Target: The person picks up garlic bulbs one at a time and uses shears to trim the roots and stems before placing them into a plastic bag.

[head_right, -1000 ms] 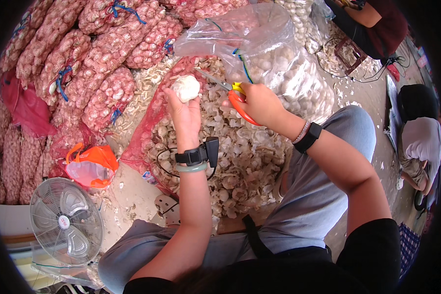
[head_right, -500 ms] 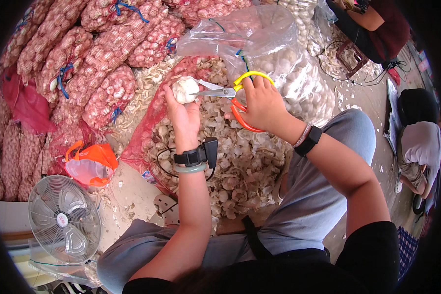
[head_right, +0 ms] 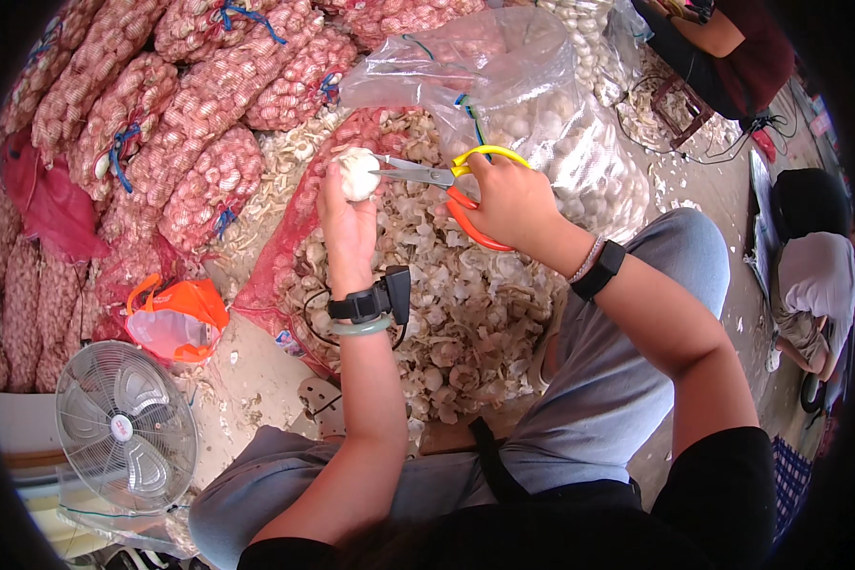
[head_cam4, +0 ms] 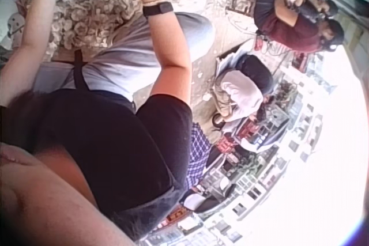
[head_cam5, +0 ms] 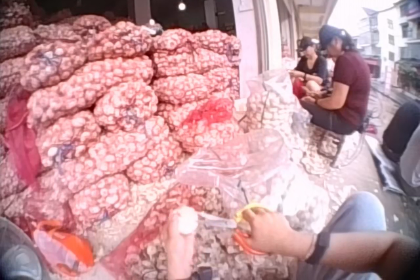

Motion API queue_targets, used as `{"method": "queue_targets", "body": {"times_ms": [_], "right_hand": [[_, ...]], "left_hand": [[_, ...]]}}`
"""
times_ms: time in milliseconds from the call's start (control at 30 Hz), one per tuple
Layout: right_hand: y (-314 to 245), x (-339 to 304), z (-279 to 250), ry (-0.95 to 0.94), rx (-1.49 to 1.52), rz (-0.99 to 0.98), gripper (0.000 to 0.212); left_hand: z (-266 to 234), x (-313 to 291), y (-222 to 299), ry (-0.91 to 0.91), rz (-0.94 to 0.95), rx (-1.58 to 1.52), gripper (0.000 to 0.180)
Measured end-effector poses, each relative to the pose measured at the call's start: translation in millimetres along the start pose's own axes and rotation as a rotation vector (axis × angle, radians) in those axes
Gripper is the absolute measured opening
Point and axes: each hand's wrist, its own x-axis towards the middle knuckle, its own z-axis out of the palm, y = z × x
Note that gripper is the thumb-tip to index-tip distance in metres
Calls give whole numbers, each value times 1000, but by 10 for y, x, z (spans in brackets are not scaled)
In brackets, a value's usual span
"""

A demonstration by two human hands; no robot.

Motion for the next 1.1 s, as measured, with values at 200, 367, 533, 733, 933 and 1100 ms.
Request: {"method": "queue_targets", "body": {"times_ms": [200, 367, 533, 733, 933, 1100], "right_hand": [[-61, -9, -46, -51, 63, 14, 63], [-66, 31, -14, -150, 200, 84, 53], [37, 103, 5, -25, 333, 94, 54], [-85, 66, -79, 78, 638, -32, 47], [-121, 24, -69, 126, 683, -140, 38], [-86, 45, -49, 37, 713, -101, 22]], "left_hand": [[-12, -3, 117, -100, 0, 66, 37], [3, -28, 160, -179, -70, 183, 42], [129, -90, 152, -161, -178, 152, 34], [182, -91, 143, -207, -222, 354, 34], [298, -165, 42, -275, -243, 504, 32], [228, -145, 13, -340, -347, 469, 27]]}}
